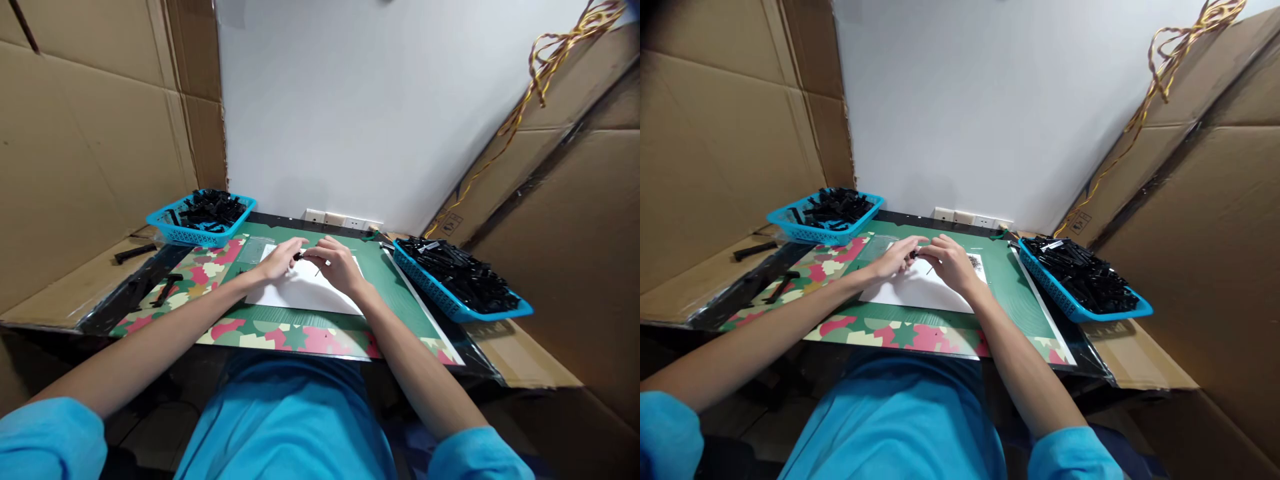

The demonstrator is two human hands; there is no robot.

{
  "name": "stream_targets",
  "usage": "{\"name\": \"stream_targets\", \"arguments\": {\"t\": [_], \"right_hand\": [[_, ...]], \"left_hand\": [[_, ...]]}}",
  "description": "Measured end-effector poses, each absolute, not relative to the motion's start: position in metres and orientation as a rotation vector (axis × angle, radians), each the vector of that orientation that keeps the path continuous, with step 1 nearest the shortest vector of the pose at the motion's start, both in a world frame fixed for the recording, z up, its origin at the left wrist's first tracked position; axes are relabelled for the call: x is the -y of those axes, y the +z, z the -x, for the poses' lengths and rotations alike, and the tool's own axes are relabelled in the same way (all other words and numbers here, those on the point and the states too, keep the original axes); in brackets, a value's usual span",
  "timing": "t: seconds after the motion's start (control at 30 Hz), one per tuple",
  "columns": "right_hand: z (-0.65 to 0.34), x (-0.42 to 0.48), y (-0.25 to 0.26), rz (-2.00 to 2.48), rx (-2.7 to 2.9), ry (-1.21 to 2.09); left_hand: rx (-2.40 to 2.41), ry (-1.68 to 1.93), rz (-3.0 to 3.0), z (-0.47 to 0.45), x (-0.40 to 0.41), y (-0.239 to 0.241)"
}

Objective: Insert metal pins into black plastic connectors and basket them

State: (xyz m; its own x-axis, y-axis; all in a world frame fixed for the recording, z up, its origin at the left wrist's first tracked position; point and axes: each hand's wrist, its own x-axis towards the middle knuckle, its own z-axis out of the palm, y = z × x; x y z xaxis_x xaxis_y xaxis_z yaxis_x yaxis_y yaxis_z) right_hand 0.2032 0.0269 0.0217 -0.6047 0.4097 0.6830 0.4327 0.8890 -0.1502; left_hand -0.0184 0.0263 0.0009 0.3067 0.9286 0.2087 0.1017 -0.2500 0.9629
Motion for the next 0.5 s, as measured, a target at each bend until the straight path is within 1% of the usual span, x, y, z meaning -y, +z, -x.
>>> {"name": "stream_targets", "arguments": {"t": [0.07,0.13,0.33,0.5], "right_hand": [[-0.206,-0.030,0.021,0.635,2.317,-0.039],[-0.209,-0.033,0.020,0.684,2.333,-0.021],[-0.217,-0.044,0.014,0.801,2.308,0.074],[-0.219,-0.049,0.009,0.815,2.253,0.177]], "left_hand": [[-1.089,1.226,-1.805,0.020,-0.030,-0.002],[-1.125,1.287,-1.964,0.023,-0.030,0.000],[-1.243,1.214,-2.318,0.028,-0.014,0.011],[-1.256,1.219,-2.469,0.023,-0.009,0.008]]}}
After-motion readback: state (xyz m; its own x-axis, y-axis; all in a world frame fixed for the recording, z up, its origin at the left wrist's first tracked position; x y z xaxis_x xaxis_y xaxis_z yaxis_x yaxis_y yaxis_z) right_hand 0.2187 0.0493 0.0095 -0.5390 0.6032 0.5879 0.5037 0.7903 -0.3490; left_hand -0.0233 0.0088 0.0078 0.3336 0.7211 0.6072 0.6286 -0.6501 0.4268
